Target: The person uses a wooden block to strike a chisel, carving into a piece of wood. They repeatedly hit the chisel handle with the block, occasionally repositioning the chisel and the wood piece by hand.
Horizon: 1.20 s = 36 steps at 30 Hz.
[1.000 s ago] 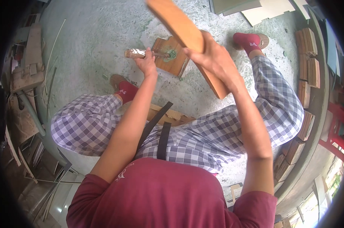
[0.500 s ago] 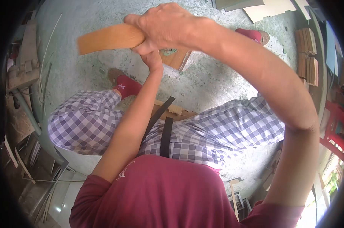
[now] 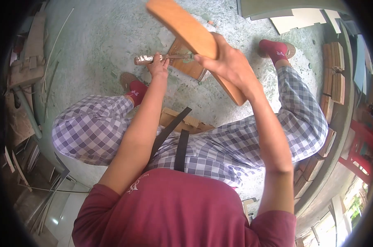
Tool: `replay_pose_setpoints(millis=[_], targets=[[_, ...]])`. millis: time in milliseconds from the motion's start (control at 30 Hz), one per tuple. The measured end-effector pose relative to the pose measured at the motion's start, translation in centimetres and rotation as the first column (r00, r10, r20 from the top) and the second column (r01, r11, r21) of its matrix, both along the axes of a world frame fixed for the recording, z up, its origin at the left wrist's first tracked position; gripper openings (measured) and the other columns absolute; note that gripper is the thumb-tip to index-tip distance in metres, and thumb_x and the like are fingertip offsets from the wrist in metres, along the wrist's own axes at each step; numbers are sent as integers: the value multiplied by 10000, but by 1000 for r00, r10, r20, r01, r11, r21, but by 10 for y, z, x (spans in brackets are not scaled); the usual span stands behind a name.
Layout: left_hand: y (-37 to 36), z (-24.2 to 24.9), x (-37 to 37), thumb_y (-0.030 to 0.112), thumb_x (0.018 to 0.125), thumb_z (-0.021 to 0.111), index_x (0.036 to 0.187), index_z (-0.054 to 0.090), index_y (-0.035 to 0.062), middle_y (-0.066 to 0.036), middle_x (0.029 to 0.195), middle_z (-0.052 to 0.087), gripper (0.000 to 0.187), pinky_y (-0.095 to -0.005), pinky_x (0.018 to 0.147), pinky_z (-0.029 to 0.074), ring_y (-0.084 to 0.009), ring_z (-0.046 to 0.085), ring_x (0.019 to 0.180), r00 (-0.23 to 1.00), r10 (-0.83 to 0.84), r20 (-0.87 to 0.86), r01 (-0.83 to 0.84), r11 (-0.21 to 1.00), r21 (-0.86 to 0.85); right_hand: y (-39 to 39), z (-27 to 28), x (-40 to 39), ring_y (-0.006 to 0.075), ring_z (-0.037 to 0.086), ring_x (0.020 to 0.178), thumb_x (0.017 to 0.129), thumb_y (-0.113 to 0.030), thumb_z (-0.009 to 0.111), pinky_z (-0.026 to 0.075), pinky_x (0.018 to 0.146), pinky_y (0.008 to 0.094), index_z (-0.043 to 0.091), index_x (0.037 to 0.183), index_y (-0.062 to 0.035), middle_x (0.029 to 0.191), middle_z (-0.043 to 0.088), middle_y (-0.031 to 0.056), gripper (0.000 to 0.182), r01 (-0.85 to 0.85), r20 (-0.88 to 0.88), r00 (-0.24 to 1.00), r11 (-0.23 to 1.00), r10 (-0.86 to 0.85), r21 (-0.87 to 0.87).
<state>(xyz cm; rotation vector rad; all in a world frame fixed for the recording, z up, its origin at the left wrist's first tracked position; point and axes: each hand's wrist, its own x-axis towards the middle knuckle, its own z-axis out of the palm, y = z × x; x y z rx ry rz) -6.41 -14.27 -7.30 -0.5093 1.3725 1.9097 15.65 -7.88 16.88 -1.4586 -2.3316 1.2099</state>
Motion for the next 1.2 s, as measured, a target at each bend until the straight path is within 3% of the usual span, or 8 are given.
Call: replay_pose_setpoints(millis=[200, 300, 500, 600, 667, 933, 1000, 1200], targets=[[-16, -62, -21, 153, 883, 624, 1204, 458, 133, -70, 1137, 542, 362, -522, 882, 481, -272, 567, 1005, 968, 5, 251, -23, 997, 68, -16, -36, 47, 295, 597, 1052, 741, -535, 640, 458, 894, 368, 439, 1309, -4, 1113, 597, 245, 803, 287, -254, 917, 951, -308, -116], [-21, -73, -14, 170, 882, 628, 1193, 472, 121, -65, 1136, 550, 351, -520, 886, 476, -263, 575, 985, 818, 95, 567, -150, 987, 51, -11, -32, 56, 276, 601, 997, 757, -579, 637, 466, 857, 364, 440, 1299, 3, 1072, 603, 211, 819, 348, -265, 885, 922, -384, -173], [13, 51, 22, 139, 872, 630, 1074, 495, 58, -81, 1037, 571, 256, -477, 872, 480, -246, 587, 934, 999, 41, 26, -41, 999, -27, -5, -19, 57, 257, 587, 980, 772, -565, 627, 460, 851, 364, 436, 1297, 7, 1073, 584, 197, 799, 440, -323, 817, 879, -477, -185], [23, 75, 32, 110, 859, 640, 1031, 502, 54, -76, 979, 578, 228, -388, 854, 477, -198, 579, 924, 916, -225, -333, 240, 971, 3, -4, -19, 59, 260, 587, 987, 771, -567, 623, 459, 855, 366, 435, 1298, 9, 1078, 582, 200, 803, 449, -307, 817, 873, -488, -191], [30, 64, 36, 118, 851, 658, 1085, 472, 68, -64, 1034, 580, 303, -316, 774, 501, -144, 586, 900, 664, -391, -638, 460, 885, -64, -5, -21, 59, 262, 588, 988, 769, -570, 622, 460, 855, 368, 434, 1299, 11, 1078, 581, 201, 809, 452, -291, 822, 872, -490, -189], [15, 60, 97, 137, 780, 708, 1064, 536, 44, -125, 991, 603, 345, -361, 773, 493, -252, 614, 886, 273, -586, -763, 583, 732, -353, -11, -23, 58, 216, 588, 936, 835, -568, 555, 465, 828, 367, 433, 1318, -35, 1056, 587, 165, 730, 437, -262, 853, 892, -452, -114], [10, 77, 110, 117, 747, 740, 1090, 533, 79, -122, 1082, 586, 402, -378, 807, 496, -265, 600, 974, -27, -580, -814, 484, 705, -518, -12, -21, 58, 224, 579, 949, 829, -531, 583, 456, 836, 356, 437, 1298, -3, 1058, 581, 174, 722, 424, -285, 851, 898, -441, -121], [15, 59, 131, 84, 712, 707, 971, 513, 83, -145, 962, 541, 324, -449, 769, 490, -349, 563, 934, -97, -531, -842, 595, 647, -477, -51, -15, 69, 184, 575, 858, 882, -427, 575, 464, 758, 310, 418, 1292, 16, 956, 572, 123, 624, 505, -409, 760, 855, -505, -116]])
